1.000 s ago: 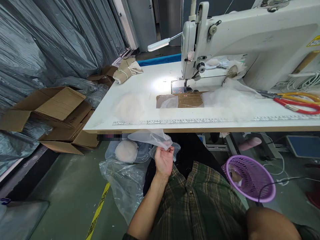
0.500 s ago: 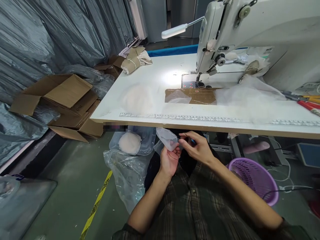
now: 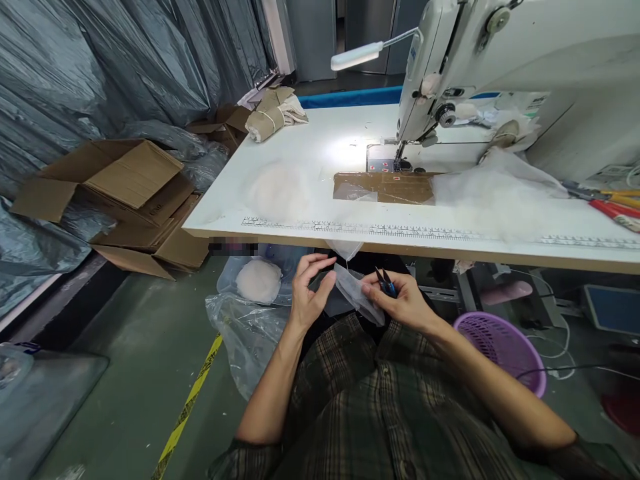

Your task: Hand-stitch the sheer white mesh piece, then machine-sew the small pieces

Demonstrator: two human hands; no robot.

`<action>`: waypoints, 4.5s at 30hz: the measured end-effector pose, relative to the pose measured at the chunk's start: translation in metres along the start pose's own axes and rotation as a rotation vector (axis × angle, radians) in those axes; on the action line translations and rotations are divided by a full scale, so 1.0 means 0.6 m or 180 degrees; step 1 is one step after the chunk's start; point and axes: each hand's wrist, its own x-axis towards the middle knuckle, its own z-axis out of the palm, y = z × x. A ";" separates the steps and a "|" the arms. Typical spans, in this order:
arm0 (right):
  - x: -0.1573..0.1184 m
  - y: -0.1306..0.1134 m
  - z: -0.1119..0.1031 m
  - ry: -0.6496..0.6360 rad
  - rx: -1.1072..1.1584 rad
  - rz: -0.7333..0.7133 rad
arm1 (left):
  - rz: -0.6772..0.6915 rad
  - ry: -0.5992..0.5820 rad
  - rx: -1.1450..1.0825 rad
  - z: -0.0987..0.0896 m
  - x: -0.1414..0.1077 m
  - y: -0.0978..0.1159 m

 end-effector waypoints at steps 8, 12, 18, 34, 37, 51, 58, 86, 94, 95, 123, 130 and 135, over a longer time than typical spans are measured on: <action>-0.007 0.000 -0.014 0.0120 -0.0019 -0.0070 | -0.0299 -0.0916 -0.0282 0.035 0.010 -0.014; 0.001 0.007 -0.025 -0.0083 -0.0456 -0.0236 | -0.0912 -0.0978 -0.0309 0.021 0.002 -0.014; 0.031 0.004 -0.028 -0.0627 -0.1190 -0.0312 | -0.1062 -0.1087 0.0128 0.004 0.005 0.001; 0.037 0.013 -0.006 -0.0917 -0.1119 -0.0345 | -0.1099 -0.1148 -0.0008 -0.001 0.002 0.001; 0.038 0.011 -0.002 -0.0977 -0.1137 -0.0429 | -0.1153 -0.1247 0.0025 0.000 0.002 0.004; -0.069 0.049 -0.023 -0.1399 -0.0079 0.0385 | -0.1788 -0.2109 0.0070 -0.016 -0.068 0.011; -0.012 0.098 -0.031 -0.0861 0.0254 0.0717 | -0.1951 -0.1872 -0.0053 -0.069 -0.010 -0.035; -0.012 0.156 -0.040 -0.0496 0.0711 0.0996 | -0.1455 -0.0084 0.0928 -0.046 0.015 -0.128; 0.023 0.170 -0.015 0.0028 0.0309 0.0667 | -0.1388 0.0428 0.0276 -0.052 0.046 -0.149; 0.028 0.171 -0.015 0.0119 0.0304 0.0635 | -0.1290 0.0588 0.0100 -0.068 0.053 -0.138; 0.036 0.178 -0.029 0.0049 0.0719 0.0976 | -0.0870 -0.0037 0.1471 0.015 -0.065 -0.109; 0.050 0.176 -0.031 0.0284 0.0110 0.0706 | -0.0456 -0.0129 0.2191 -0.015 -0.047 -0.122; 0.050 0.147 -0.047 0.0862 -0.0674 -0.0014 | 0.1161 0.0495 0.2187 -0.005 -0.022 -0.051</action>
